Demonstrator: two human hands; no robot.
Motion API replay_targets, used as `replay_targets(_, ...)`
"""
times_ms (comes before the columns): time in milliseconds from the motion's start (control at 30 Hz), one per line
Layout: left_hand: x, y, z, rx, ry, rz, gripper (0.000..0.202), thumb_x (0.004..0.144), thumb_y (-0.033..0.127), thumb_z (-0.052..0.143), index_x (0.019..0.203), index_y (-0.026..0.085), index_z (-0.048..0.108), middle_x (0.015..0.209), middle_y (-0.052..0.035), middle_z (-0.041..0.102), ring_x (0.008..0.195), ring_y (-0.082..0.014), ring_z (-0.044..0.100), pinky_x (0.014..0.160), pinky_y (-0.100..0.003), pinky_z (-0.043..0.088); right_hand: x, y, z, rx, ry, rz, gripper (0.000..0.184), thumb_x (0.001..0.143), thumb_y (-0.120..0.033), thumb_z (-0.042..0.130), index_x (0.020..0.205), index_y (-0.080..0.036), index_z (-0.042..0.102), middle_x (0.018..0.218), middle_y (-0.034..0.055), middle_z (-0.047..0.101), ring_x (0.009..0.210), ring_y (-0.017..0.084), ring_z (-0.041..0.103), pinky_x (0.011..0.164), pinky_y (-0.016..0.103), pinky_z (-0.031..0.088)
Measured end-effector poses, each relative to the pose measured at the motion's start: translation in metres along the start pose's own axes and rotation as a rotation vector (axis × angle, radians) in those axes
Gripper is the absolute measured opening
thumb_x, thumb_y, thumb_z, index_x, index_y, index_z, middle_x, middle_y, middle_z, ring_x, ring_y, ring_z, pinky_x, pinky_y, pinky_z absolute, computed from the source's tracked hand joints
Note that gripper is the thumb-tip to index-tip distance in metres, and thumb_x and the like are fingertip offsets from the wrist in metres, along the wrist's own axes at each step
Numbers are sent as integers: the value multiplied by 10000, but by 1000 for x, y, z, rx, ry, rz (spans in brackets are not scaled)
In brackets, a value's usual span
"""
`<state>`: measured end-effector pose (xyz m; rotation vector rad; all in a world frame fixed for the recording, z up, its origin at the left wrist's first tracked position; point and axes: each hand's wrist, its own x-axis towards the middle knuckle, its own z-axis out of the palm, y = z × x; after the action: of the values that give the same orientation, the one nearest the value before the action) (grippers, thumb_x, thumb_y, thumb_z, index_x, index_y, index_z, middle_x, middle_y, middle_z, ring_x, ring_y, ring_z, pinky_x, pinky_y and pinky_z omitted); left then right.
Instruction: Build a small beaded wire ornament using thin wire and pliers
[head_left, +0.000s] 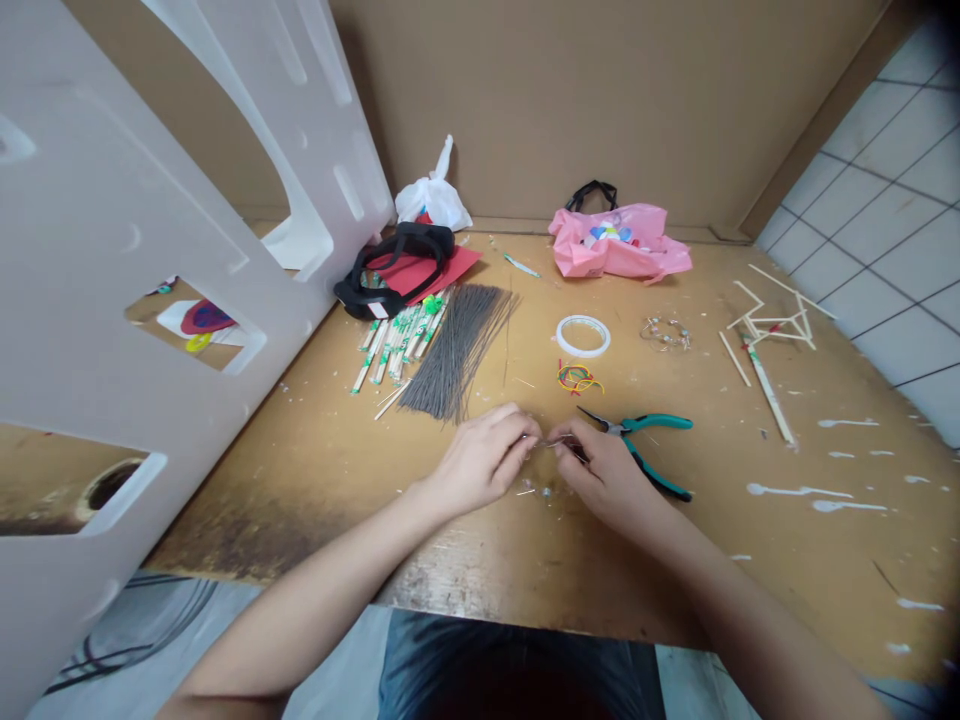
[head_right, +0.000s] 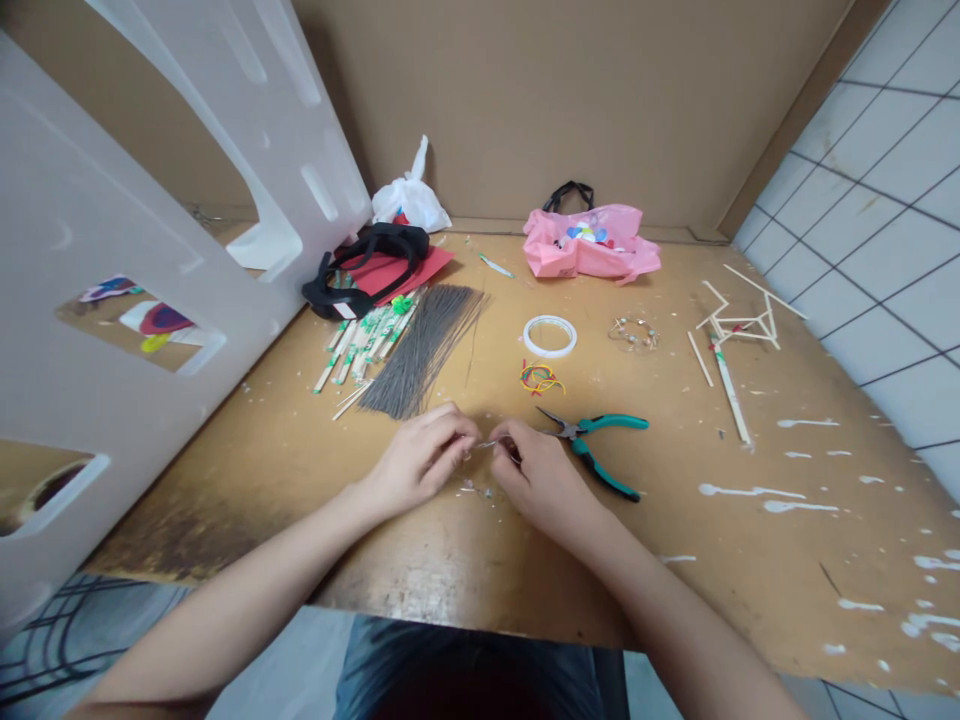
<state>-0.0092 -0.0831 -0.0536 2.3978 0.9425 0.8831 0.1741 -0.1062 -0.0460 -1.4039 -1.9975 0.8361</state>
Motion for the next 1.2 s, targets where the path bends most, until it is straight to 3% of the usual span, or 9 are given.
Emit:
replay_targets(100,1,2,5,-293,94,-181,168,897,274,423,815,157,512,780,-34,533,733,-132,510,686,-258,424,1,2,0,109,-7,2,130,842,-225,405,831,-191,529,637,-20,561,577,129,527,559,247,389)
replay_targets(233,4,4,14,-836,52,-446,256,876,401,451,831,151,479,748,-19,539,602,-95,509,540,-220,438,1,6,6,252,-30,68,116,837,-224,414,812,-194,524,626,-28,547,552,115,510,552,244,404)
replay_targets(367,6,2,18,-1064,101,-594,296,801,433,558,800,151,465,702,10,541,489,-61,478,402,-171,372,2,9,12,370,-48,159,93,823,-238,440,788,-197,516,592,-37,530,523,113,507,517,242,403)
replay_targets(600,7,1,15,-1190,128,-652,294,764,402,618,777,136,492,691,19,562,447,-35,463,363,-150,320,5,7,13,597,-93,204,76,796,-256,464,771,-194,499,611,-40,523,510,102,524,529,256,435)
replay_targets(1033,10,-2,11,-1197,126,-684,283,736,367,659,762,132,503,680,13,603,445,-39,487,367,-154,333,7,7,8,579,-122,243,92,787,-262,500,784,-179,540,655,-21,580,554,115,576,609,291,460)
replay_targets(1200,10,0,6,-1204,101,-660,279,703,333,691,768,132,508,629,29,573,423,-33,456,355,-146,325,7,7,8,679,-185,269,100,788,-273,513,769,-179,540,621,-30,590,530,107,575,584,275,456)
